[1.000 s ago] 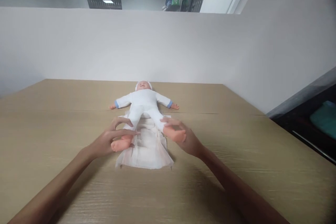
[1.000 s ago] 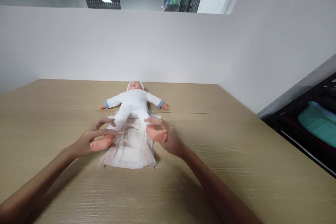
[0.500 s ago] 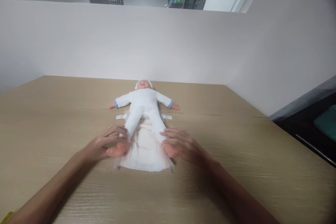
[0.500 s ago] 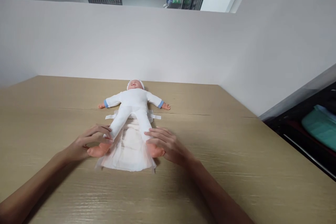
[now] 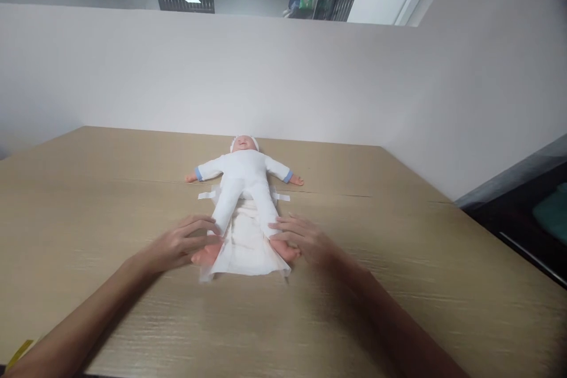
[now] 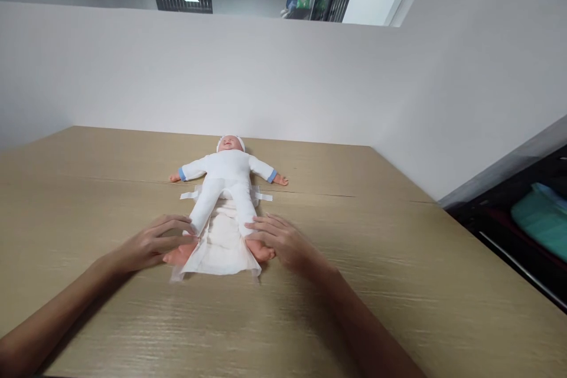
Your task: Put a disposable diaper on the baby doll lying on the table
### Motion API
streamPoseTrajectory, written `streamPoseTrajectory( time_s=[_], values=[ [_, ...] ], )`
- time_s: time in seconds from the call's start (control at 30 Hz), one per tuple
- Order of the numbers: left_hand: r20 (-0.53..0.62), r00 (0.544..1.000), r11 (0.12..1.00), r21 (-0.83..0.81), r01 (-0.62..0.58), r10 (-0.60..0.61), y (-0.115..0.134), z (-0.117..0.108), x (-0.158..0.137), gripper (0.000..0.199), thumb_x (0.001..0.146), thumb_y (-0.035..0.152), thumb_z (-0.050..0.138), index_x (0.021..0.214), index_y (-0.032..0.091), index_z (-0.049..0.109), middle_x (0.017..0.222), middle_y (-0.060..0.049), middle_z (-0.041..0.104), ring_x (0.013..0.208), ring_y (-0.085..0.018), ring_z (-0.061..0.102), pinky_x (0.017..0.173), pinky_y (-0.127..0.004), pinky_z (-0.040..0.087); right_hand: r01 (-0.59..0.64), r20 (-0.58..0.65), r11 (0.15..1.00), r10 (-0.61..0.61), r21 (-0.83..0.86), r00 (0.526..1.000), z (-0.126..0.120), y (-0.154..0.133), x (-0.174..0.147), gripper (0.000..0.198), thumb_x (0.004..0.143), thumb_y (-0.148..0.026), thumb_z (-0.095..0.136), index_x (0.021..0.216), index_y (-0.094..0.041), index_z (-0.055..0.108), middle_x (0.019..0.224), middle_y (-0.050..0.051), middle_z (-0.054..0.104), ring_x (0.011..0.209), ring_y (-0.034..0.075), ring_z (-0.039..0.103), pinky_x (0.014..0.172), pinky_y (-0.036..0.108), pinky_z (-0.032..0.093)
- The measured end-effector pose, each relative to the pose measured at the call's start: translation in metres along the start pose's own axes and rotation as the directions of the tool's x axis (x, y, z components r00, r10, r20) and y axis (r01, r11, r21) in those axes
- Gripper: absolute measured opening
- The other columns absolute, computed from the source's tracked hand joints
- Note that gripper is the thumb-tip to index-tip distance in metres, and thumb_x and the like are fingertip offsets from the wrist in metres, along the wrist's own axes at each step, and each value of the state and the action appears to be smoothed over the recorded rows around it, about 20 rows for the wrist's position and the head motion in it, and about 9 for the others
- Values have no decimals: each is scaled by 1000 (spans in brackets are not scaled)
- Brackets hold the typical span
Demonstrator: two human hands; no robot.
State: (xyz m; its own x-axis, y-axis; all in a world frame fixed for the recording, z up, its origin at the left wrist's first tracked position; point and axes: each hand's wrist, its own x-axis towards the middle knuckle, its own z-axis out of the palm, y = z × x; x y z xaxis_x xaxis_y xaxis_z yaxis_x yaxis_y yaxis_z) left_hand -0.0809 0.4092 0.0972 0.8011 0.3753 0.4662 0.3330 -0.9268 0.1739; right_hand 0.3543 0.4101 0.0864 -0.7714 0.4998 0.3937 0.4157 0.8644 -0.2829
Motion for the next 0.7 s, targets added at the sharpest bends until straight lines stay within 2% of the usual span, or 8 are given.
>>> streamPoseTrajectory(
  time_s=[0.1, 0.17, 0.23, 0.3, 0.43, 0.5, 0.6, 0.7],
  values=[
    [48, 998, 1000, 1, 31, -31, 5, 2, -1, 45, 110, 24, 58, 154, 28, 61, 147, -14, 67, 143, -31, 57, 117, -49, 53, -98, 26, 995, 98, 0, 995, -8, -21, 6, 46, 108, -15, 44, 147, -30, 62, 159, 4, 61, 155, 23, 48, 136, 55, 29],
    [102, 991, 996, -11, 87, -85, 12, 0, -1, 52, 108, 19, 54, 159, 31, 56, 152, -13, 63, 146, -31, 54, 120, -51, 50, -133, 43, 990, 134, -38, 990, -9, -37, 9, 41, 108, -35, 56, 148, -29, 62, 159, 8, 60, 157, 31, 46, 135, 63, 27],
    [163, 976, 988, -33, 152, -145, 22, -5, -1, 63, 105, 16, 54, 165, 33, 48, 158, -13, 58, 151, -32, 49, 123, -53, 48, -129, 43, 988, 133, -89, 990, -4, -49, 10, 66, 96, -64, 74, 150, -26, 61, 162, 14, 56, 158, 41, 42, 133, 72, 24],
    [212, 957, 974, -66, 216, -198, 33, -11, -1, 74, 101, 18, 61, 170, 34, 40, 164, -12, 53, 155, -34, 44, 124, -54, 47, -127, 25, 982, 132, -143, 991, 5, -56, 10, 88, 85, -75, 83, 152, -24, 59, 163, 18, 54, 158, 46, 40, 132, 76, 23],
    [244, 925, 946, -72, 316, -290, 50, -15, 3, 94, 91, 38, 82, 172, 35, 35, 168, -13, 46, 155, -41, 41, 123, -57, 47, -166, -70, 955, 154, -246, 986, 24, -55, 13, 45, 95, -21, 76, 138, -24, 66, 155, 14, 62, 152, 39, 48, 126, 66, 42],
    [219, 917, 936, -39, 351, -334, 56, -10, 9, 90, 90, 53, 85, 167, 34, 43, 165, -13, 48, 150, -41, 43, 121, -58, 46, -192, -122, 952, 167, -238, 978, 28, -51, 19, 41, 90, -3, 66, 126, -23, 69, 145, 12, 68, 141, 35, 58, 116, 55, 52],
    [119, 903, 909, -9, 416, -412, 62, 3, 23, 65, 95, 63, 78, 148, 30, 59, 153, -12, 57, 139, -38, 51, 115, -57, 46, -284, -197, 950, 255, -133, 947, 25, -45, 34, 39, 87, -2, 66, 120, -23, 68, 120, 10, 75, 110, 31, 68, 91, 43, 57],
    [-26, 879, 879, -63, 473, -475, 60, 12, 40, 39, 105, 54, 65, 132, 26, 65, 140, -13, 62, 130, -34, 55, 110, -54, 47, -378, -277, 925, 375, 44, 885, 16, -40, 53, 23, 97, -15, 61, 116, -26, 68, 99, 7, 74, 89, 28, 67, 74, 35, 49]
  ],
)
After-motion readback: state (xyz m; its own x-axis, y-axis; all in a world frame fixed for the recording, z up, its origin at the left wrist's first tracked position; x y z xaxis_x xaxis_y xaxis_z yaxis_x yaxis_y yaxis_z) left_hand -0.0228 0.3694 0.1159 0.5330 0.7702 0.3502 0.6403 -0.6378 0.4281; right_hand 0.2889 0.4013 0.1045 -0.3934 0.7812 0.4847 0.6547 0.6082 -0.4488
